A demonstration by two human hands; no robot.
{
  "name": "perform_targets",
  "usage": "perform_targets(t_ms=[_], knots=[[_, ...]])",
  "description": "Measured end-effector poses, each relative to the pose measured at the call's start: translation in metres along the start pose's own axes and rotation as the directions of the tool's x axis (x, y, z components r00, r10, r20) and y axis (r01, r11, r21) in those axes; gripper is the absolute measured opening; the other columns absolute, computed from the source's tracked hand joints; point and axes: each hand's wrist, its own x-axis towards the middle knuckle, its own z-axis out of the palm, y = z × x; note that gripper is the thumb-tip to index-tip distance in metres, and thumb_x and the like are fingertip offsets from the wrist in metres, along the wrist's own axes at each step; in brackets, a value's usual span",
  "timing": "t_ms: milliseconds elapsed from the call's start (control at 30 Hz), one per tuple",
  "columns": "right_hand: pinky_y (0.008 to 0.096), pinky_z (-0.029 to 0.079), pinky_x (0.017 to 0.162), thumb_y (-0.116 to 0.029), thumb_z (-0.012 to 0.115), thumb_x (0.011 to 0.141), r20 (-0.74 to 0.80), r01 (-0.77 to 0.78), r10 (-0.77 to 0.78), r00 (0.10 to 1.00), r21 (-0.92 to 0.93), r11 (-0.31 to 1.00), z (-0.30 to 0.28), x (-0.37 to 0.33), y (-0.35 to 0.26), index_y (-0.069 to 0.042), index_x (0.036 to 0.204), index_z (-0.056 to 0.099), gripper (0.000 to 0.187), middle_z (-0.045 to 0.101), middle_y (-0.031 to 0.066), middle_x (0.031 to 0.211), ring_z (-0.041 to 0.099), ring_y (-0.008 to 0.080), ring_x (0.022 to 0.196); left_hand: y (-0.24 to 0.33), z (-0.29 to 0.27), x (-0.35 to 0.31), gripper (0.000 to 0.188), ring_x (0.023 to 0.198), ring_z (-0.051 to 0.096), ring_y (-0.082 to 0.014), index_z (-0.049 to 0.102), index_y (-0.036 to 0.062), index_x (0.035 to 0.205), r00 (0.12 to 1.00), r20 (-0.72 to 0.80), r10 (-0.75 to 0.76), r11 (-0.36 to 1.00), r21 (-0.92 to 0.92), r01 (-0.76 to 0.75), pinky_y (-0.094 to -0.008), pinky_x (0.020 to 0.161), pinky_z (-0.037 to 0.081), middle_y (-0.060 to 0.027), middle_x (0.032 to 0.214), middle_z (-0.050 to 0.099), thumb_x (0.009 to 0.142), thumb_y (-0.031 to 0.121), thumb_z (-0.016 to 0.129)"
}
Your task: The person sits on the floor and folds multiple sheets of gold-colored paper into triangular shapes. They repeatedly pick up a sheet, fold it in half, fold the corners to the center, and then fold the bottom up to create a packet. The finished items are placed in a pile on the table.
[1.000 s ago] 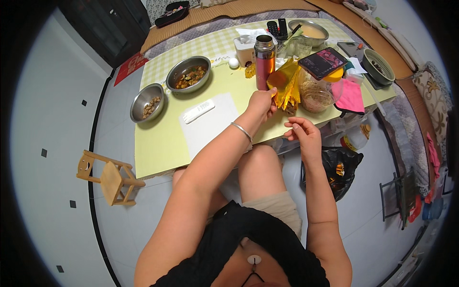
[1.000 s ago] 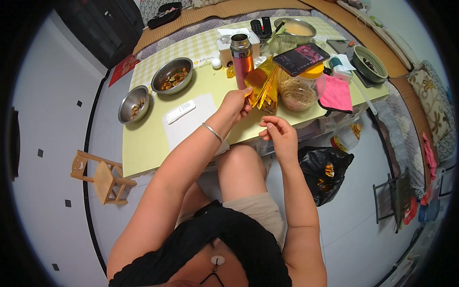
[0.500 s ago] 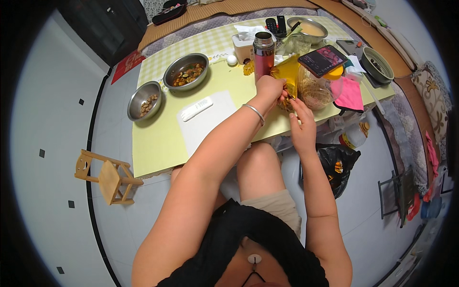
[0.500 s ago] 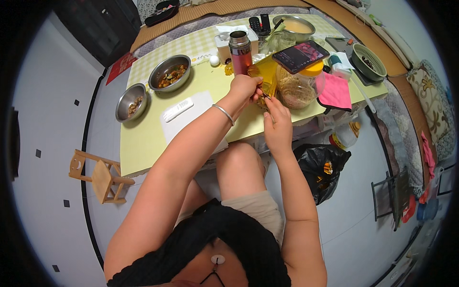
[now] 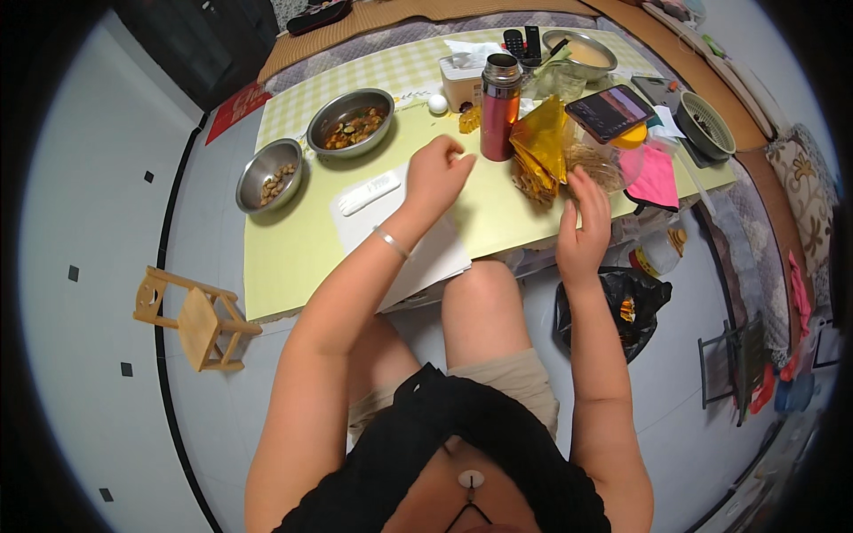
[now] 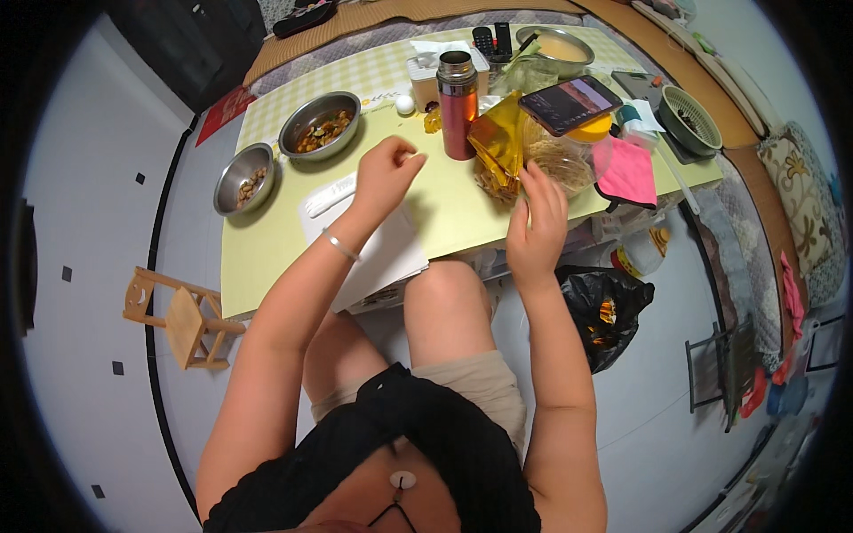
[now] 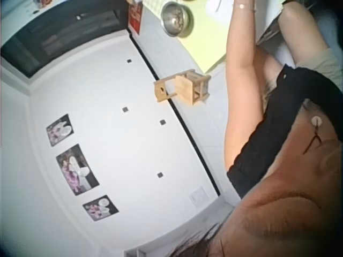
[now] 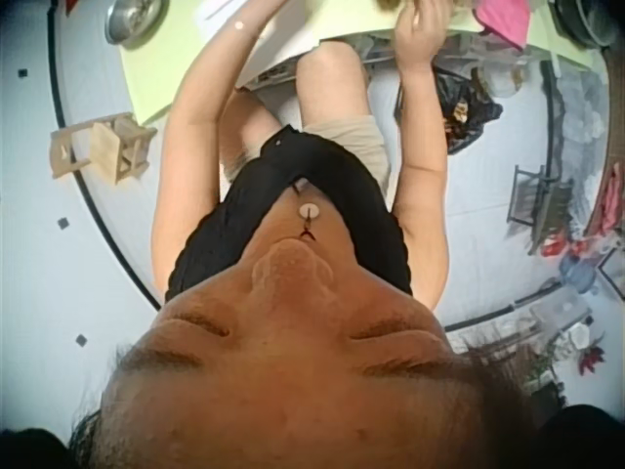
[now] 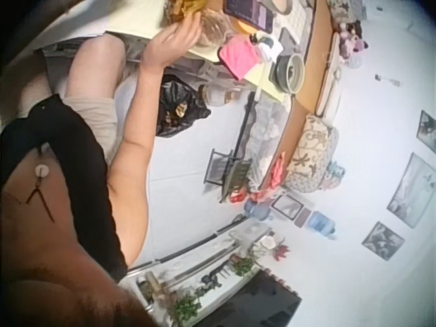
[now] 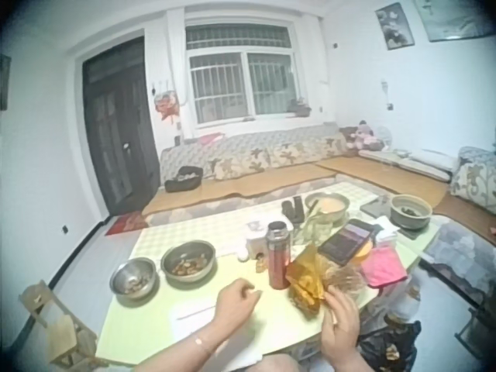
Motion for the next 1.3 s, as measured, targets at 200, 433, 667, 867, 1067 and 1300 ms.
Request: perform_targets(t_ms=[200,433,667,867,1067,1300], knots=[[0.0459,0.039,0.114,-0.001,0.051,0.093,0.366,0.244,-0.108,0.924,-0.348,0.905,0.059,0.080,0.002,0.009,0.133,0.056,0.041,0.055,0.0294,0.141,0.048,0.0425,0.137,-0.050,-0.043,-0.074,0.012,0.063,0.056,-0.0066,0.068,0.0007,0.095,0.989,-0.037,-0.140,0.976,-0.172,0.132,-0.0241,0.057,0.046,-0.0008,0.073,0.064,0.091,0.011,0.071],[0.0509,0.028,0.121,-0.018,0.034,0.102,0.717,0.608,0.248,0.651,-0.689,0.395,0.090,0.121,0.039,0.007,0.147,0.045,0.052,0.046,0.0336,0.149,0.039,0.0450,0.144,-0.097,-0.071,-0.111,0.007,0.062,0.051,-0.0058,0.069,0.0002,0.092,0.927,-0.203,-0.314,0.907,-0.352,0.230,-0.0231,0.059,0.044,-0.0001,0.070,0.063,0.091,0.007,0.071],[0.0615,0.001,0.122,-0.016,0.032,0.099,0.738,0.629,0.365,0.568,-0.675,0.386,0.099,0.120,0.062,0.005,0.147,0.043,0.054,0.063,0.0307,0.130,0.052,0.0430,0.134,-0.122,-0.067,-0.122,0.005,0.062,0.053,-0.0039,0.068,-0.0003,0.092,0.877,-0.285,-0.387,0.833,-0.516,0.199,-0.0216,0.057,0.044,0.0001,0.073,0.065,0.092,0.005,0.069],[0.0634,0.002,0.122,-0.015,0.032,0.097,0.738,0.662,0.527,0.422,-0.648,0.376,0.116,0.122,0.071,0.007,0.142,0.047,0.052,0.070,0.0256,0.119,0.064,0.0400,0.120,-0.121,-0.077,-0.129,0.005,0.058,0.053,-0.0039,0.067,-0.0004,0.095,0.915,-0.241,-0.325,0.777,-0.619,0.113,-0.0199,0.053,0.045,-0.0004,0.076,0.063,0.094,0.004,0.066],[0.0672,0.009,0.120,-0.015,0.033,0.101,0.773,0.709,0.470,0.425,-0.607,0.358,0.125,0.131,0.067,0.001,0.135,0.055,0.044,0.073,0.0199,0.114,0.069,0.0384,0.110,-0.127,-0.083,-0.133,0.006,0.062,0.054,-0.0043,0.068,-0.0012,0.096,0.916,-0.343,-0.210,0.866,-0.501,0.011,-0.0202,0.055,0.045,0.0001,0.076,0.064,0.092,0.003,0.068],[0.0602,0.023,0.119,-0.016,0.034,0.105,0.768,0.677,0.272,0.579,-0.639,0.364,0.090,0.153,0.049,-0.001,0.113,0.067,0.038,0.076,0.0141,0.098,0.070,0.0328,0.103,-0.126,-0.120,-0.153,0.009,0.069,0.061,-0.0131,0.071,0.0016,0.094,0.889,-0.457,0.024,0.979,-0.168,-0.112,-0.0257,0.064,0.050,-0.0062,0.081,0.068,0.084,0.003,0.074]])
